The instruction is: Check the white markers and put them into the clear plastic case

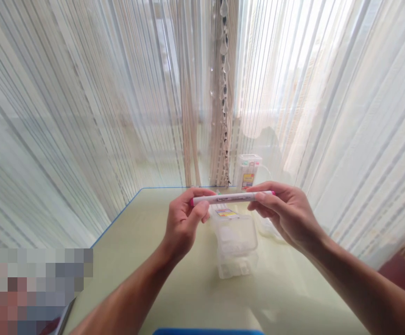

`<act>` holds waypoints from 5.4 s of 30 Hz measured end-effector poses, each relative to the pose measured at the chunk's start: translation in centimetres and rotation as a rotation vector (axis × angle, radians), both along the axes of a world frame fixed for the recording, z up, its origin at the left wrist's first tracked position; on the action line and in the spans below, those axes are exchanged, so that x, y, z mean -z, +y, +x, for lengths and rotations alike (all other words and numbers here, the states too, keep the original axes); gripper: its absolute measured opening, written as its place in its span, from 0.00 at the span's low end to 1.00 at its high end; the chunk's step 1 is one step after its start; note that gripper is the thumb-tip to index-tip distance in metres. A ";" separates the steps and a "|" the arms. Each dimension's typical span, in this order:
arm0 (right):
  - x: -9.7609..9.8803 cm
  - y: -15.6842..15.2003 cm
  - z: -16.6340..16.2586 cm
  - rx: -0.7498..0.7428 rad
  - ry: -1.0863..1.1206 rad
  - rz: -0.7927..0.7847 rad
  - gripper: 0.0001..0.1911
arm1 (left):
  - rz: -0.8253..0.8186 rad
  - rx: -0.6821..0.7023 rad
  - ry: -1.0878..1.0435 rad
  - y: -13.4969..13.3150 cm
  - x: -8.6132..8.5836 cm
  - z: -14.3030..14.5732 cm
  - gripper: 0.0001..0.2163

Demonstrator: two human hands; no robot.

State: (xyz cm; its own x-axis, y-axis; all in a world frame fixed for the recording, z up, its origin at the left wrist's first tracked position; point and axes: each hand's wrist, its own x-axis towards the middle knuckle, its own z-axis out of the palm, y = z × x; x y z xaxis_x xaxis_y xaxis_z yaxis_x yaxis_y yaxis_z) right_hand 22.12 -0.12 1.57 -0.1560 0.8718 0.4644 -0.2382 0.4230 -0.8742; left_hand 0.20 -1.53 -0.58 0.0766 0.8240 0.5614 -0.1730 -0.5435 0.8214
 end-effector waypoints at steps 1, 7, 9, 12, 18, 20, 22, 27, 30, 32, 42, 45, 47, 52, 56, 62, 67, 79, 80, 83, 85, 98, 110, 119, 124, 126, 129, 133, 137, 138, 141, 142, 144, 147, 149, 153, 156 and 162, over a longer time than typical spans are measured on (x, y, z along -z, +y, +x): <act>0.0 0.0 0.0 0.001 -0.003 0.005 0.08 | -0.010 -0.014 0.003 0.0 -0.1 0.1 0.08; 0.2 -0.2 0.2 0.053 -0.066 0.003 0.09 | -0.073 -0.025 -0.028 -0.1 -0.4 0.6 0.09; 0.3 -0.1 0.2 0.041 -0.055 0.012 0.09 | -0.073 -0.003 -0.056 -0.1 -0.4 0.7 0.09; 0.2 0.0 0.0 0.017 -0.011 0.027 0.09 | -0.057 0.023 -0.085 0.0 -0.3 0.7 0.08; 0.4 0.4 0.0 0.024 -0.012 0.028 0.09 | -0.045 0.001 -0.065 0.0 -0.5 0.6 0.08; 0.4 0.4 0.1 0.025 -0.013 0.015 0.09 | -0.044 -0.020 -0.024 -0.1 -0.6 0.5 0.08; 0.4 0.4 0.1 0.019 -0.004 0.005 0.09 | -0.048 -0.035 0.005 -0.2 -0.7 0.5 0.08; 0.0 0.2 0.0 -0.001 0.048 -0.032 0.09 | -0.063 -0.028 -0.028 0.0 -0.4 0.4 0.08; -0.1 0.2 -0.1 -0.016 0.072 -0.052 0.09 | -0.075 0.000 -0.090 0.1 -0.2 0.4 0.09; -0.2 0.2 -0.1 -0.027 0.081 -0.061 0.08 | -0.076 0.021 -0.118 0.1 -0.2 0.4 0.10; 0.3 0.3 0.2 0.004 -0.006 -0.003 0.09 | -0.056 -0.005 -0.087 0.2 -0.2 0.4 0.07; 0.2 0.2 0.1 0.012 -0.018 -0.010 0.09 | -0.068 -0.007 -0.084 0.2 -0.1 0.4 0.07; 0.1 0.1 0.0 0.015 -0.006 -0.018 0.09 | -0.073 -0.002 -0.096 0.2 -0.1 0.4 0.07; -0.1 0.1 -0.3 0.014 0.030 -0.039 0.09 | -0.083 0.009 -0.144 0.1 -0.5 0.5 0.09; -0.1 0.2 -0.3 0.003 0.055 -0.050 0.09 | -0.101 0.006 -0.174 0.0 -0.8 0.7 0.10; -0.2 0.1 -0.2 -0.025 0.083 -0.070 0.11 | -0.100 0.022 -0.215 0.0 -0.8 0.6 0.14; -0.4 0.1 -0.3 -0.032 0.079 -0.093 0.15 | -0.125 0.012 -0.251 0.1 -1.0 0.5 0.15; 0.1 0.4 0.0 -0.007 0.014 -0.009 0.16 | -0.095 -0.041 -0.218 0.5 -0.8 0.6 0.13; 0.1 0.5 0.0 0.007 -0.002 0.025 0.15 | -0.082 -0.054 -0.196 0.5 -0.7 0.6 0.13; 0.1 0.6 -0.2 0.069 -0.057 0.133 0.12 | -0.038 -0.089 -0.105 0.5 -0.5 0.5 0.12; 0.0 0.5 -0.3 0.109 -0.096 0.165 0.11 | -0.032 -0.114 -0.032 0.5 -0.4 0.4 0.12; 0.0 0.8 -0.1 0.045 -0.027 0.009 0.15 | -0.003 -0.092 -0.086 0.5 -0.4 0.7 0.12; 0.2 0.9 -0.1 -0.059 0.075 -0.051 0.16 | -0.092 -0.081 -0.164 0.8 -0.4 0.7 0.16; 0.0 0.8 -0.4 0.056 -0.030 0.109 0.11 | -0.065 -0.124 0.007 0.7 0.0 0.4 0.12; 0.2 0.9 -0.4 0.066 -0.020 0.099 0.09 | -0.065 -0.099 -0.022 0.5 0.0 0.6 0.12; 0.4 1.1 -0.3 0.036 -0.001 0.060 0.11 | -0.061 -0.075 -0.067 0.6 -0.1 0.7 0.12; 0.6 1.1 -0.1 -0.023 0.052 -0.008 0.13 | -0.076 -0.042 -0.132 0.8 -0.1 0.7 0.13; 0.4 1.1 0.1 -0.072 0.095 -0.064 0.13 | -0.106 0.002 -0.199 0.8 -0.2 0.6 0.15; 0.1 1.1 0.0 -0.102 0.114 -0.090 0.14 | -0.143 0.035 -0.255 0.7 -0.4 0.5 0.15; 0.0 1.1 0.0 -0.107 0.118 -0.095 0.14 | -0.148 0.039 -0.263 0.7 -0.4 0.5 0.15; 0.1 1.1 0.0 -0.093 0.115 -0.084 0.14 | -0.137 0.032 -0.246 0.8 -0.5 0.5 0.16; 0.2 1.2 0.0 -0.079 0.104 -0.069 0.14 | -0.124 0.020 -0.224 0.8 -0.5 0.5 0.15; 0.3 1.3 0.0 -0.045 0.070 -0.034 0.12 | -0.097 -0.011 -0.172 0.8 -0.4 0.6 0.12; 0.5 1.4 -0.1 -0.003 0.019 -0.005 0.11 | -0.080 -0.045 -0.090 0.6 -0.2 0.6 0.10; 0.4 1.3 -0.1 0.016 0.010 -0.006 0.12 | -0.081 -0.057 -0.039 0.6 -0.1 0.6 0.10; 0.2 1.0 -0.2 0.022 0.019 -0.052 0.13 | -0.090 -0.055 -0.038 0.7 0.0 0.6 0.10; 0.0 0.9 -0.2 0.008 0.048 -0.100 0.13 | -0.107 -0.007 -0.098 0.7 -0.2 0.6 0.10; -0.1 1.0 -0.1 -0.030 0.079 -0.171 0.14 | -0.155 0.056 -0.172 0.5 -0.5 0.5 0.10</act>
State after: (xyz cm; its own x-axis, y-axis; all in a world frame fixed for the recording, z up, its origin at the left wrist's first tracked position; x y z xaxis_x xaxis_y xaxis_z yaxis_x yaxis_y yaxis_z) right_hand 22.03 0.83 1.70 -0.1516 0.9345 0.3221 -0.3191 0.2621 -0.9107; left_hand 0.73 -1.05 -0.09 0.0389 0.8985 0.4373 -0.3440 -0.3989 0.8501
